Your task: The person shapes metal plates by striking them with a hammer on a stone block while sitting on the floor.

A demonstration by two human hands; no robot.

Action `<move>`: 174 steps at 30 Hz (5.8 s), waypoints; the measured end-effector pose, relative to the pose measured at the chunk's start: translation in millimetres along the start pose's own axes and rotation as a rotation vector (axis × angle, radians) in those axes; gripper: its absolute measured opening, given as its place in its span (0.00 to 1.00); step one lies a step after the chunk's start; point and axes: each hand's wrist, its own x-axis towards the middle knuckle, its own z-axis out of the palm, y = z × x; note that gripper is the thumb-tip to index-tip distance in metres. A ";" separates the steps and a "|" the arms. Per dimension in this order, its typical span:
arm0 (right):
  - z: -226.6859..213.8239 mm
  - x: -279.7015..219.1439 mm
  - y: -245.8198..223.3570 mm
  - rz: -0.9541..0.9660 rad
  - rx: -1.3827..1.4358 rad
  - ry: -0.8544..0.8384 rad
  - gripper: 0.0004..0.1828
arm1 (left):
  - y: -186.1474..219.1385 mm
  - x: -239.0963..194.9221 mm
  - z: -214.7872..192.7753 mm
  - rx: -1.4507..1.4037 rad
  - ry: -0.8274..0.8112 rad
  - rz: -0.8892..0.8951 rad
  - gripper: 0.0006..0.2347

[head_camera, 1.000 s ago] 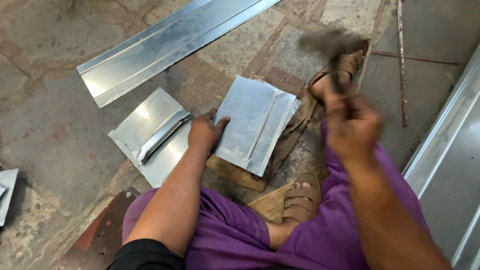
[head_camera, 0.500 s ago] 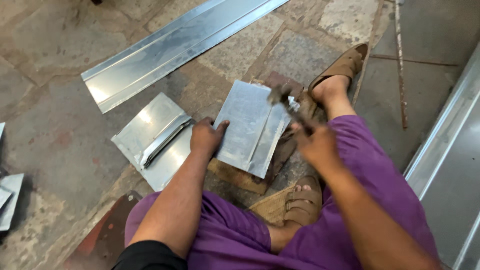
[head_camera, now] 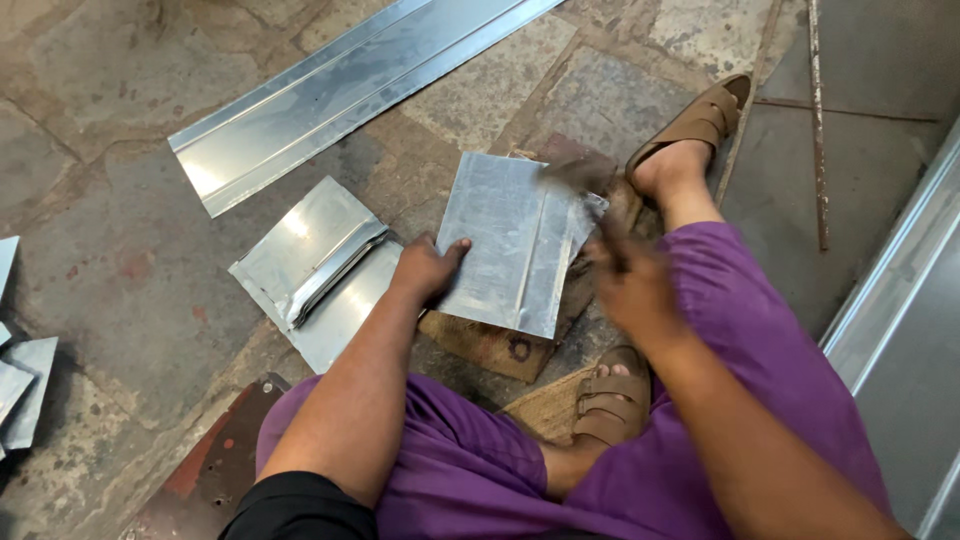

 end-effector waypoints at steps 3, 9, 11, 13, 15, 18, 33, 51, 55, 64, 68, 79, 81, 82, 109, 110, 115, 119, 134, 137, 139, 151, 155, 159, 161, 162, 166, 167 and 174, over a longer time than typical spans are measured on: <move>7.2 4.2 -4.4 0.048 -0.102 -0.071 0.19 | 5.9 -2.0 -2.6 0.005 0.085 0.041 0.28; -62.5 33.3 -54.4 -0.122 0.130 0.176 0.18 | 3.0 -2.4 6.7 -0.094 0.169 0.034 0.27; -80.2 34.9 -58.6 -0.171 0.268 0.286 0.19 | 1.7 -3.2 12.7 -0.115 0.187 0.016 0.26; -80.0 29.5 -53.3 -0.142 0.361 0.408 0.19 | 1.5 -3.0 15.3 -0.132 0.195 0.012 0.25; -59.4 23.2 -39.3 -0.162 0.507 0.533 0.22 | 0.4 -1.5 15.3 -0.146 0.195 0.019 0.25; -12.3 3.9 -16.7 -0.088 0.011 0.323 0.16 | -2.1 -0.5 16.2 -0.190 0.195 0.023 0.24; -78.0 25.0 -45.3 -0.128 0.331 0.426 0.21 | 2.4 -0.3 23.8 -0.205 0.244 -0.017 0.22; -86.1 26.5 -48.2 -0.135 0.324 0.380 0.17 | 5.4 -5.6 25.5 -0.277 0.271 -0.054 0.20; -46.7 19.0 -29.5 -0.294 0.355 0.621 0.17 | 3.7 -1.4 24.0 -0.258 0.274 -0.055 0.20; -14.6 10.6 -19.6 0.244 -0.046 -0.128 0.26 | 9.1 -14.1 13.3 -0.361 0.207 -0.045 0.27; -77.4 31.4 -51.9 -0.133 0.138 0.250 0.14 | 13.1 -17.4 7.9 -0.388 0.169 -0.035 0.26; 5.2 -2.5 -18.2 0.001 -0.117 -0.252 0.23 | 11.1 -14.7 15.4 -0.388 0.226 0.000 0.27; 5.7 -2.4 -17.9 0.378 -0.271 -0.368 0.25 | 9.8 -11.1 17.3 -0.392 0.243 -0.006 0.28; 1.2 1.5 -22.2 0.564 -0.345 -0.423 0.26 | 8.6 -8.9 18.4 -0.374 0.261 -0.002 0.28; -96.2 37.4 -45.3 -0.054 0.395 0.368 0.19 | -2.6 16.0 48.2 -0.373 0.341 -0.020 0.34; -101.1 39.5 -42.6 -0.067 0.590 0.421 0.21 | -1.5 14.7 46.7 -0.400 0.335 -0.016 0.32; -46.8 14.3 -18.4 -0.055 0.538 0.377 0.20 | -1.6 6.5 40.5 -0.430 0.309 -0.027 0.30; 10.8 -20.3 -3.3 0.213 -0.143 -0.195 0.20 | 1.1 8.2 41.8 -0.410 0.324 -0.023 0.30; -45.2 -16.3 -6.2 -0.114 0.625 0.325 0.25 | 1.6 6.3 37.3 -0.426 0.322 -0.048 0.28; 1.8 -36.7 11.7 -0.055 0.070 -0.118 0.13 | -0.6 5.0 39.4 -0.404 0.331 -0.036 0.27; 7.9 -32.3 10.3 0.257 -0.019 -0.226 0.15 | 1.1 5.7 42.1 -0.396 0.340 -0.039 0.28; -79.3 -5.2 -31.6 -0.071 0.619 0.313 0.25 | -0.1 11.5 42.5 -0.402 0.386 -0.046 0.26; -13.2 -33.9 -11.7 -0.188 -0.204 0.095 0.18 | -5.5 4.9 42.3 -0.412 0.379 -0.041 0.27; -5.3 -40.2 2.0 0.281 -0.154 -0.234 0.21 | 0.4 11.8 39.5 -0.372 0.392 -0.052 0.29; -13.8 -50.5 2.1 0.241 -0.105 -0.182 0.20 | -6.7 7.7 41.5 -0.405 0.404 -0.027 0.28; -19.0 -52.7 2.2 0.080 -0.059 -0.113 0.18 | -6.2 9.7 42.2 -0.425 0.408 -0.004 0.28; -8.8 -59.0 2.9 0.058 -0.036 -0.151 0.18 | -6.6 11.9 42.4 -0.430 0.374 -0.047 0.27; -3.0 -57.5 5.9 0.117 -0.078 -0.242 0.18 | -5.6 12.1 43.0 -0.436 0.375 -0.049 0.27; -14.7 -61.3 11.2 0.764 0.382 -0.332 0.17 | -0.5 8.1 19.3 -0.529 0.269 -0.142 0.26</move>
